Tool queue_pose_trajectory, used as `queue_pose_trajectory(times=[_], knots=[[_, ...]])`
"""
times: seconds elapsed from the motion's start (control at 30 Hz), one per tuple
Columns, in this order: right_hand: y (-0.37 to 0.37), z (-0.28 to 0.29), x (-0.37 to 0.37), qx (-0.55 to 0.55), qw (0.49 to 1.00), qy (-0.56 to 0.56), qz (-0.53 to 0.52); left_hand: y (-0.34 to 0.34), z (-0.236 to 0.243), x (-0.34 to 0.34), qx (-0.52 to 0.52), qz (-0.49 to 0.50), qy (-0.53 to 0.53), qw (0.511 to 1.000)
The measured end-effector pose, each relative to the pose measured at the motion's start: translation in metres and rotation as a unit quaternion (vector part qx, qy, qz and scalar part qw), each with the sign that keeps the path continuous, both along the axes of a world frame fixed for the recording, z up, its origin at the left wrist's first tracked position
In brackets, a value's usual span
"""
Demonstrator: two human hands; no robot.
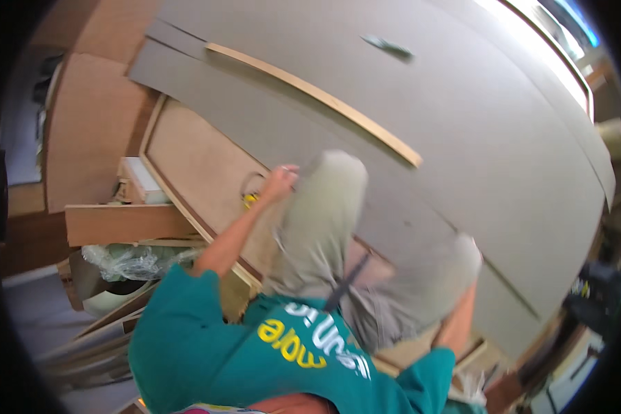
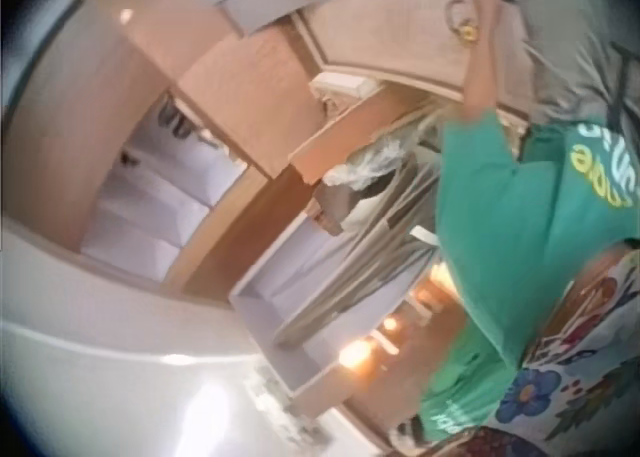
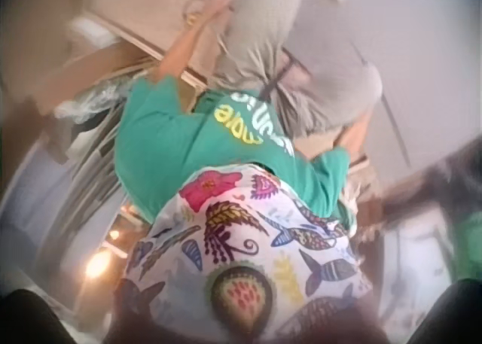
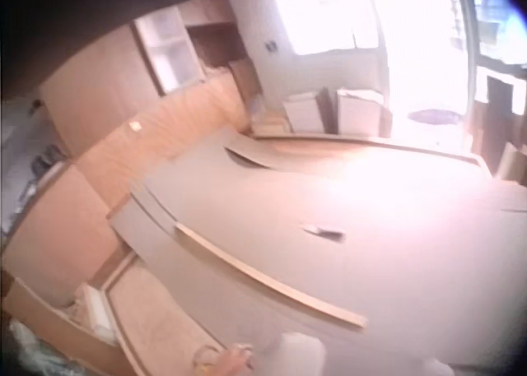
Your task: The person uses a utility knife and a wooden guide to cut a gray sheet of material, then uses a tape measure and pencil to mark the material.
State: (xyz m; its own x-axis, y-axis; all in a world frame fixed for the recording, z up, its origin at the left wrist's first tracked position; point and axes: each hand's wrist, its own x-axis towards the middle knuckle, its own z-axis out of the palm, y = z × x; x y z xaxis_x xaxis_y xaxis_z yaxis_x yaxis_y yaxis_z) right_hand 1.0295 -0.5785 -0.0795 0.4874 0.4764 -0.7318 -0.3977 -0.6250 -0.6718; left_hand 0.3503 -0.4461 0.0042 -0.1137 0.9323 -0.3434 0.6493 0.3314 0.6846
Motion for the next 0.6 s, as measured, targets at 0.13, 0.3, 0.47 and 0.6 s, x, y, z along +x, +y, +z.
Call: queue_pose_trajectory(times=[0.13,0.3,0.47,0.6], knots=[[-0.009,-0.005,0.014,0.001,0.999,0.001,-0.044,0.062,0.011,0.039,0.024,-0.068,-0.031,0.997],[-0.005,-0.008,0.029,0.055,0.993,0.103,-0.002,0.061,-0.019,0.050,0.189,-0.051,-0.016,0.981],[0.018,-0.021,0.023,0.142,0.967,0.212,0.004,0.071,-0.002,0.099,0.164,-0.056,-0.086,0.981],[0.059,0.008,-0.046,0.040,0.994,0.069,-0.072,0.083,-0.005,0.106,0.192,-0.094,-0.059,0.975]])
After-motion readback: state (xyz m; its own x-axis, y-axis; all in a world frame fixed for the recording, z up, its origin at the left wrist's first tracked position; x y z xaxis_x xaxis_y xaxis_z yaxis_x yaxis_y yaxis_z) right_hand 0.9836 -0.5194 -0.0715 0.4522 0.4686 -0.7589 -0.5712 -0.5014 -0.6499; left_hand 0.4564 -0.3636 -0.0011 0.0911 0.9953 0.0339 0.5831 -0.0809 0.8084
